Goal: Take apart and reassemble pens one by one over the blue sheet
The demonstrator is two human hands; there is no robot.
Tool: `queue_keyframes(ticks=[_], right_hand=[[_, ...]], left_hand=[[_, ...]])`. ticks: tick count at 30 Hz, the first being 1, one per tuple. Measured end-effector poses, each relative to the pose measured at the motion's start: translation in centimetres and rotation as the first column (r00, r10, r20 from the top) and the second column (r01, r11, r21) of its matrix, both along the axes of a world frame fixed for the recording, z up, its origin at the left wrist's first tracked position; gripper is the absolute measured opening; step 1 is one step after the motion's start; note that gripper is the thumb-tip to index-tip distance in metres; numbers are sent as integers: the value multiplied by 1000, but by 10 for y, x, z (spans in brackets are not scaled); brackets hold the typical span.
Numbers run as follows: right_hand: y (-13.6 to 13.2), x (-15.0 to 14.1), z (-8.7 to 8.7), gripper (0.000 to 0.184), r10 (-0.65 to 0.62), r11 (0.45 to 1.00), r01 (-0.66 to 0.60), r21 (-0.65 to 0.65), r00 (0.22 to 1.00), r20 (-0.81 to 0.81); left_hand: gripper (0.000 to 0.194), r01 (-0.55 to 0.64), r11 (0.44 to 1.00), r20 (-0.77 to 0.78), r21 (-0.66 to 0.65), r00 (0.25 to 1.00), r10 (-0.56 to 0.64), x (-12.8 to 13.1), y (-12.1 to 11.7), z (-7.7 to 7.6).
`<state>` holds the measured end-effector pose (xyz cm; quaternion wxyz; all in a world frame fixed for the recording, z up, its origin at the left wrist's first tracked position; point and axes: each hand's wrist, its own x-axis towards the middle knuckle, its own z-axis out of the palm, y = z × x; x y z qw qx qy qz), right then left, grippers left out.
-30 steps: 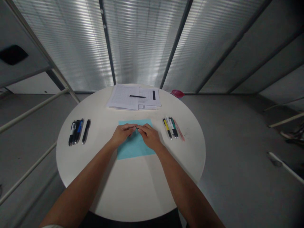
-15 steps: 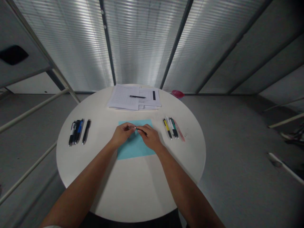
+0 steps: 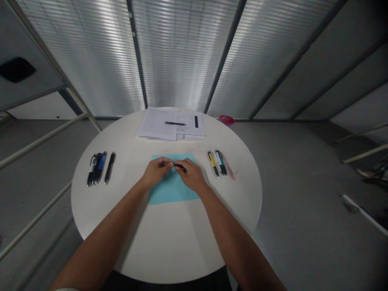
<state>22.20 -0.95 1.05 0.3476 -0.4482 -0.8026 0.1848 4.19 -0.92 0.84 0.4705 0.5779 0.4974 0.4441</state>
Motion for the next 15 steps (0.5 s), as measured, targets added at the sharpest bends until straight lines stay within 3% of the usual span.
queue_keyframes(ticks=[9,15], right_hand=[[1,1,-1,27,28,1000,-29,-6,999,-22],[0,1,-1,26,24,1000,-24,-11,1000,-17]], left_hand=[[30,-65,998,32,3,997,65,2,-1,5],[29,31,998,159,-61,987,-21,0,0,6]])
